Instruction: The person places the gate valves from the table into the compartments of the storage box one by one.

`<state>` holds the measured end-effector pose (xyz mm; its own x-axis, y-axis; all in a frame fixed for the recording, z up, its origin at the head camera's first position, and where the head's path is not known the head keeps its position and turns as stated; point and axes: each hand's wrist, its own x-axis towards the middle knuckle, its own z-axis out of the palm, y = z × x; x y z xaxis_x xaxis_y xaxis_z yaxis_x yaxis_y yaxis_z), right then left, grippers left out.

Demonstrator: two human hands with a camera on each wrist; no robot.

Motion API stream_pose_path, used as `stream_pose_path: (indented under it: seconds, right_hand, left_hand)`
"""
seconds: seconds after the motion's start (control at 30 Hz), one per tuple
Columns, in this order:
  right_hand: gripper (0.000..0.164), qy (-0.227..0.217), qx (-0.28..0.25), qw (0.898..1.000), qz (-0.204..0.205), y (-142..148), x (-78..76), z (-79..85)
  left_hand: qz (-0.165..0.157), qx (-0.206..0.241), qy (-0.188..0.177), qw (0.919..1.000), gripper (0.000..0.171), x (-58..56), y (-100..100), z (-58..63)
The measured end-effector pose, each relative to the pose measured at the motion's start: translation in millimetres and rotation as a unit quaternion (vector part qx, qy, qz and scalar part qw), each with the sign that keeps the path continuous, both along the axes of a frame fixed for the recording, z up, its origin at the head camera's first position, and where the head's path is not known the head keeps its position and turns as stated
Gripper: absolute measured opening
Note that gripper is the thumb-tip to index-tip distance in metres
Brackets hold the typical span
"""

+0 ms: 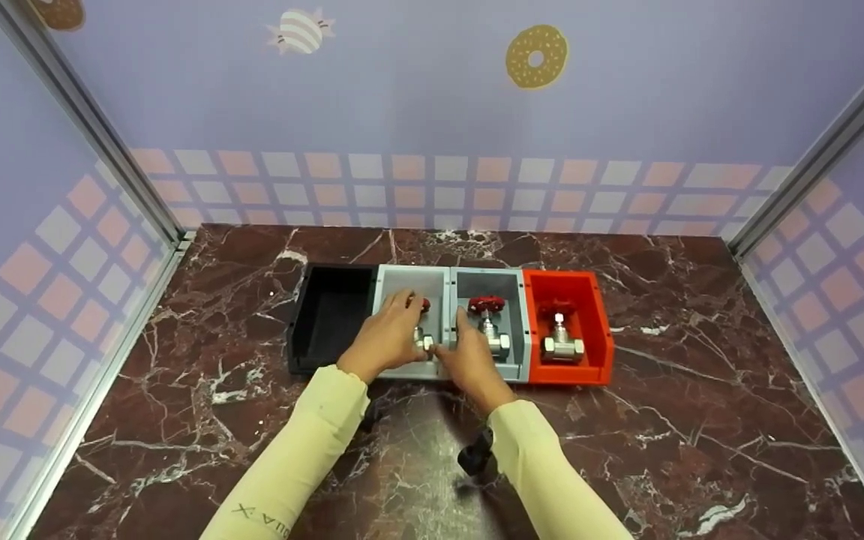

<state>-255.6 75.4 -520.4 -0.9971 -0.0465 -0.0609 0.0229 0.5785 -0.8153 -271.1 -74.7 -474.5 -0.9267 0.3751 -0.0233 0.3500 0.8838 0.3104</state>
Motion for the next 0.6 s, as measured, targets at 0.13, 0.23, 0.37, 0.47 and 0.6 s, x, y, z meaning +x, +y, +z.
stream_pose_path:
  seconds: [0.13,0.23,0.37,0.47,0.6]
  right_hand:
    - [0.084,0.011,-0.009,1.000,-0.003,-0.5,0.9,2.2]
    - [0.084,0.024,-0.008,1.000,-0.001,-2.3,2.2,5.1]
    - [0.084,0.054,0.002,0.999,0.001,-6.4,4.5,9.4]
    - [0.084,0.081,0.018,0.997,0.004,-9.9,6.4,12.2]
    - [0.086,0.098,0.032,0.995,0.009,-13.7,9.1,15.5]
  left_hand:
    - [-0.005,0.004,0.002,1.0000,0.089,6.2,-2.5,2.1]
    - [-0.011,0.009,0.007,0.9999,0.088,10.3,-4.7,4.0]
    - [-0.019,0.019,0.012,0.9996,0.086,14.8,-8.1,6.0]
    - [-0.019,0.029,0.015,0.9993,0.083,17.7,-11.1,6.7]
    - [-0.018,0.036,0.019,0.9990,0.082,20.9,-15.0,7.0]
